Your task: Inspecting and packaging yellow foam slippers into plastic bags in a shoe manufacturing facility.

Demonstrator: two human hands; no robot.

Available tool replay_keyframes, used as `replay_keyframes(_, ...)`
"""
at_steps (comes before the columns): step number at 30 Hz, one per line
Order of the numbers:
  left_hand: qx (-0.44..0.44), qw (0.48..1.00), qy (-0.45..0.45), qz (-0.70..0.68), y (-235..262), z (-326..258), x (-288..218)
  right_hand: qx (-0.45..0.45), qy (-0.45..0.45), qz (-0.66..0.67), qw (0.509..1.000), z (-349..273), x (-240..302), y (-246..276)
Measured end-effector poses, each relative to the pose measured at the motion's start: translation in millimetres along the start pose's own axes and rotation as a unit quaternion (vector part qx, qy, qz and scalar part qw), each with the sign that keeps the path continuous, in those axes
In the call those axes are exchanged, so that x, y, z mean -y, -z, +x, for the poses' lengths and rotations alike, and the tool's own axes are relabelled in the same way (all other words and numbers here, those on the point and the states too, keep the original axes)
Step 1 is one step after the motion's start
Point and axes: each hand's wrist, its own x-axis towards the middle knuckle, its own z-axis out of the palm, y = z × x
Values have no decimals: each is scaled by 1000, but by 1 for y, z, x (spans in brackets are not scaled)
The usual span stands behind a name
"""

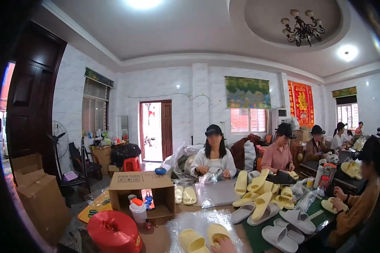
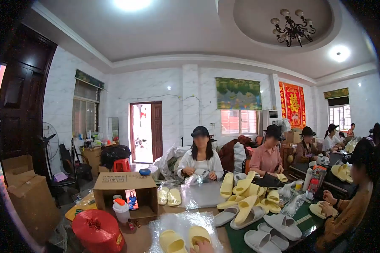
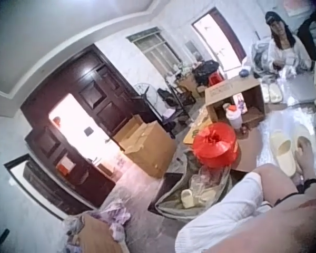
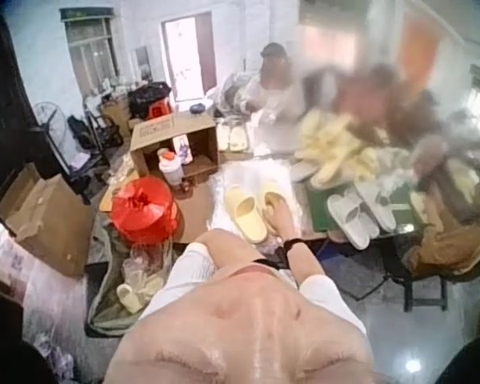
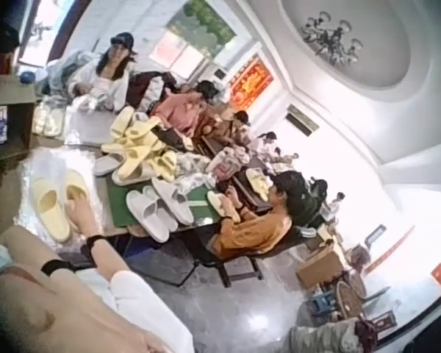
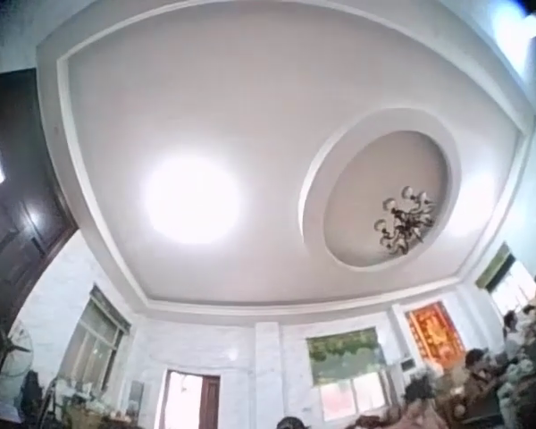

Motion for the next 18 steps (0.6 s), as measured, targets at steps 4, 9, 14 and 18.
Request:
replay_keyframes(4,-63,998,-7,-1,-14,9,2,51,-41,-108,992,5,-15,-9)
replay_keyframes(9,-178,983,-34,-30,-44,19,4,87,-66,-149,983,16,-15,-11)
replay_keyframes(14,-196,979,25,-51,-39,37,-16,76,-77,-140,984,19,-7,-1)
replay_keyframes(18,-180,983,34,-30,-18,31,-33,83,-75,-147,983,13,-4,3)
